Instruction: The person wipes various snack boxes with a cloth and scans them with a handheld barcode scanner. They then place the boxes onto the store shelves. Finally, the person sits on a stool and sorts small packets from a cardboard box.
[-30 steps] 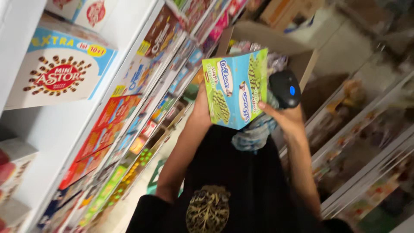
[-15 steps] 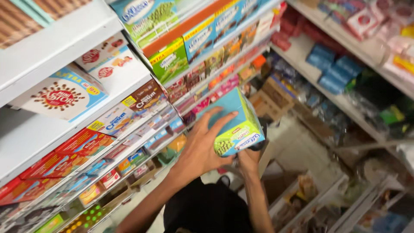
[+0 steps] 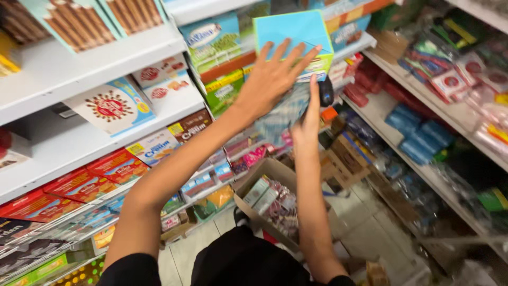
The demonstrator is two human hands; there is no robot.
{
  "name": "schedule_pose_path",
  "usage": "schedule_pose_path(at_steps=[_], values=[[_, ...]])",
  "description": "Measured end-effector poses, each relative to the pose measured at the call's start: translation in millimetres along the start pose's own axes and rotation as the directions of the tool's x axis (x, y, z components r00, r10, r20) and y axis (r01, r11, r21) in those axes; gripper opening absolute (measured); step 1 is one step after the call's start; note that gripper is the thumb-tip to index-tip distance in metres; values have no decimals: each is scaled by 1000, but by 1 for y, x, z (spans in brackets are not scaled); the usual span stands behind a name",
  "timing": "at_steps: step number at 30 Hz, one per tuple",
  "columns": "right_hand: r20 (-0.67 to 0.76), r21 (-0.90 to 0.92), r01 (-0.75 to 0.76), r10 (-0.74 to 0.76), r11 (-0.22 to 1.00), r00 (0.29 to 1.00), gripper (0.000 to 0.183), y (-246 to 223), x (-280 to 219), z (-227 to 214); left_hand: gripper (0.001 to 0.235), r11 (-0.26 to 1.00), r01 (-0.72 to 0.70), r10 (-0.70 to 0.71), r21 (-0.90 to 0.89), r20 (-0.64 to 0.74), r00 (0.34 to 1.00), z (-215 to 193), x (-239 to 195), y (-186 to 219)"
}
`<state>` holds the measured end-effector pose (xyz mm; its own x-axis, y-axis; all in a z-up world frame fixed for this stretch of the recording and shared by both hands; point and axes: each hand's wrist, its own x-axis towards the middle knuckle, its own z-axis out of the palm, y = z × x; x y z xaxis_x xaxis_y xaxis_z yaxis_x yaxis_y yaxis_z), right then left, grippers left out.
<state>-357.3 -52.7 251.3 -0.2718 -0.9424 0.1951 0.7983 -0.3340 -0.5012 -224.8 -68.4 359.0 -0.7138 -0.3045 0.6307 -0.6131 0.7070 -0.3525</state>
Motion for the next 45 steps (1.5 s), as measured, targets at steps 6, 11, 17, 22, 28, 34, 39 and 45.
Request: schedule_pose_path(at_steps=[6,11,17,22,28,34,39,45], values=[[96,-61,-206,211,977,973,72,-1,90,-45,95,973,-25,28,230,-11,1000,91,21,-19],[-192,-278,-160,109,947,975,71,30,142,-74,92,977,-25,31,213,-25,999,126,33,-45],[-158,-121,3,-23,993,987,77,33,161,-55,78,979,-109,96,172,82,992,89,27,-66],[17,-438,368,-402,821,916,89,30,179,-36,64,958,-189,192,216,9,981,105,26,-108],[-72,-453,344,-419,822,905,92,49,196,-34,52,956,-173,188,236,-44,981,149,14,-109],[-85,-489,453,-558,745,825,90,44,220,-30,53,991,-108,121,76,-200,972,157,25,-110],[32,-465,409,-447,785,894,85,32,234,-47,27,974,-210,227,86,-315,922,174,16,-116],[129,-721,371,-413,586,901,90,44,231,-73,26,990,-71,17,-121,-396,918,133,-17,-101]])
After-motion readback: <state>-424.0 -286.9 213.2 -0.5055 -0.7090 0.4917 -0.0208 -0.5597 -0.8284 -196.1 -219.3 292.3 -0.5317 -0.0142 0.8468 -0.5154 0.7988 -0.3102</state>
